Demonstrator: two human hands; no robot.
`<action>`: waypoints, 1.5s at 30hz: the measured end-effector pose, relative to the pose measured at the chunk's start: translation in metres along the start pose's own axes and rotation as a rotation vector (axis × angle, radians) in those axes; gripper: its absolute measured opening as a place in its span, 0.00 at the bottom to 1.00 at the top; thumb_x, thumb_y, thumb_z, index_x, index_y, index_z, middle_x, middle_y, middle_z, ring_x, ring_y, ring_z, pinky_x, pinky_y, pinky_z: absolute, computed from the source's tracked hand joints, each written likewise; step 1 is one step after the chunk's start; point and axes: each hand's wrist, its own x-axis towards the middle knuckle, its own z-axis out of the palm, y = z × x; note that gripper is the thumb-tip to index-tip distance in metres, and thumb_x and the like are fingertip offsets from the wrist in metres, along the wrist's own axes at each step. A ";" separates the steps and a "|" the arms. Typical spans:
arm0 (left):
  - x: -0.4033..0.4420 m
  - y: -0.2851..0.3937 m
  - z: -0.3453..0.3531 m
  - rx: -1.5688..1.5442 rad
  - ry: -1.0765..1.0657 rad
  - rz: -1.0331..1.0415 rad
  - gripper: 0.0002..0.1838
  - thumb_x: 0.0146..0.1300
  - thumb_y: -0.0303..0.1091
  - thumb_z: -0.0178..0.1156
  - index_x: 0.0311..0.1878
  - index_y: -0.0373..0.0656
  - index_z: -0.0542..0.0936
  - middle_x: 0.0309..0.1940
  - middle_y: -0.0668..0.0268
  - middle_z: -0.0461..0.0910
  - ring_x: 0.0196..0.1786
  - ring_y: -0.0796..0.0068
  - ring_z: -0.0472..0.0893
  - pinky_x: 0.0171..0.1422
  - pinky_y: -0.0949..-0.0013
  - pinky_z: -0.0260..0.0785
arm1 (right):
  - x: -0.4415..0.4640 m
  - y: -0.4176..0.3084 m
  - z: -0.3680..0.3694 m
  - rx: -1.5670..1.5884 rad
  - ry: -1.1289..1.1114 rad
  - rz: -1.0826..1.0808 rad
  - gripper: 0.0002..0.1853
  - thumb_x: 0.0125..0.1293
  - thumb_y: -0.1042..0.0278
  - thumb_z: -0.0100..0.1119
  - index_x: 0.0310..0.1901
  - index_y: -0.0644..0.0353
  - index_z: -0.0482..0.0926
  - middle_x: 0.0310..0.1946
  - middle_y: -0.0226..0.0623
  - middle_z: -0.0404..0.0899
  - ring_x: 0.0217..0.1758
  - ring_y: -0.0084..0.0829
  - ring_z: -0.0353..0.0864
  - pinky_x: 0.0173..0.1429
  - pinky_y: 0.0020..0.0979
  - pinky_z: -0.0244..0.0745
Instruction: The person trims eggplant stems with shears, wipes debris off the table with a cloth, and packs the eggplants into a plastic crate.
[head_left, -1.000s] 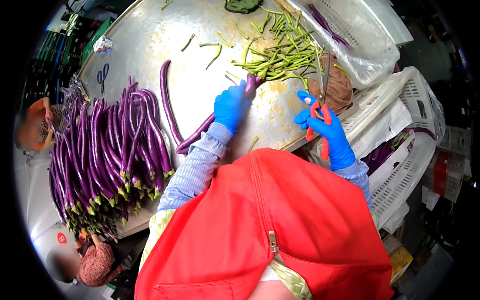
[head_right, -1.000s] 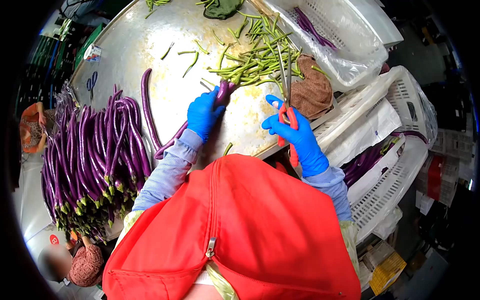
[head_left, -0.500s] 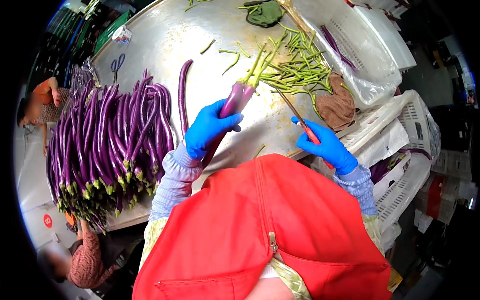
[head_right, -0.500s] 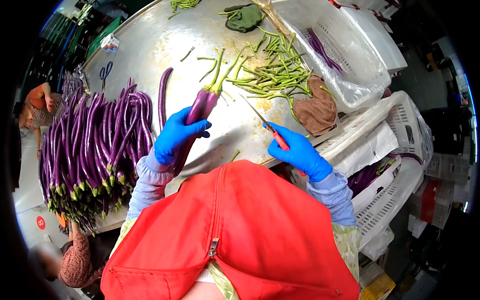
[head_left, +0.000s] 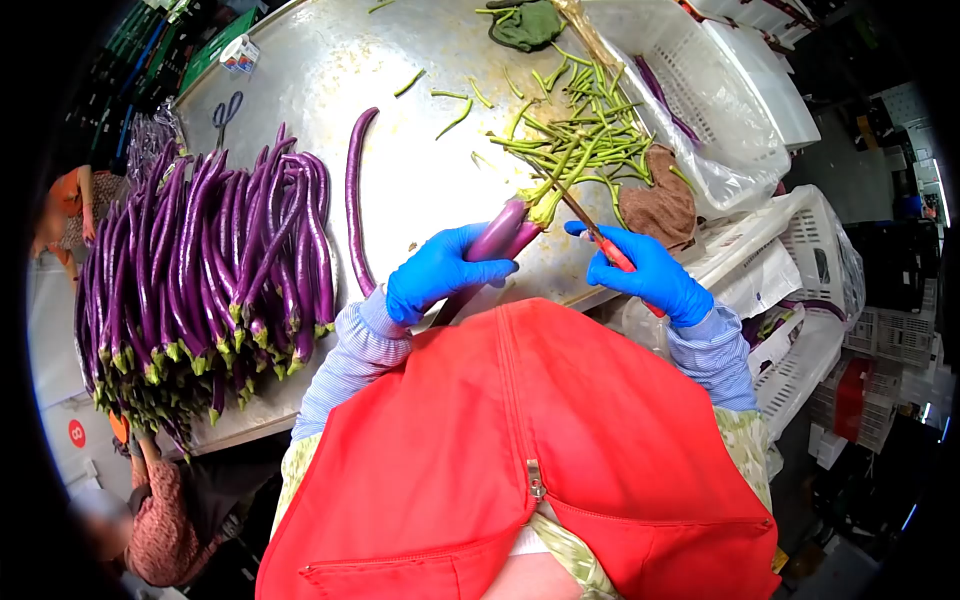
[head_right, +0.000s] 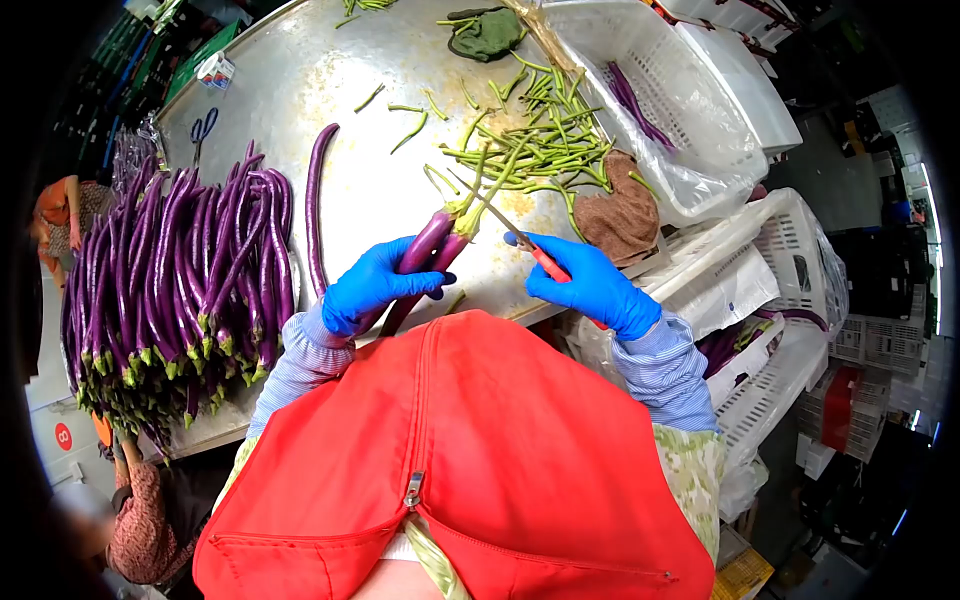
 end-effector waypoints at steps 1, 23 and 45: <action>0.002 0.001 0.001 0.000 0.003 -0.038 0.29 0.60 0.31 0.66 0.65 0.37 0.70 0.46 0.65 0.79 0.42 0.77 0.80 0.50 0.72 0.73 | -0.001 0.000 0.000 0.003 0.010 0.014 0.29 0.60 0.61 0.60 0.65 0.54 0.71 0.26 0.23 0.61 0.30 0.17 0.61 0.37 0.23 0.63; -0.005 0.003 0.004 0.047 -0.042 -0.051 0.29 0.59 0.32 0.65 0.65 0.40 0.72 0.48 0.69 0.79 0.47 0.81 0.75 0.56 0.73 0.68 | -0.012 -0.009 -0.017 -0.285 -0.033 0.073 0.28 0.60 0.64 0.60 0.64 0.54 0.72 0.26 0.29 0.70 0.30 0.18 0.67 0.39 0.25 0.68; 0.005 -0.007 0.005 0.257 0.048 0.061 0.28 0.61 0.34 0.66 0.63 0.39 0.72 0.41 0.66 0.81 0.41 0.81 0.78 0.45 0.73 0.74 | 0.000 0.046 0.011 -0.205 0.153 -0.150 0.22 0.63 0.66 0.59 0.59 0.60 0.75 0.29 0.23 0.70 0.29 0.14 0.63 0.34 0.22 0.62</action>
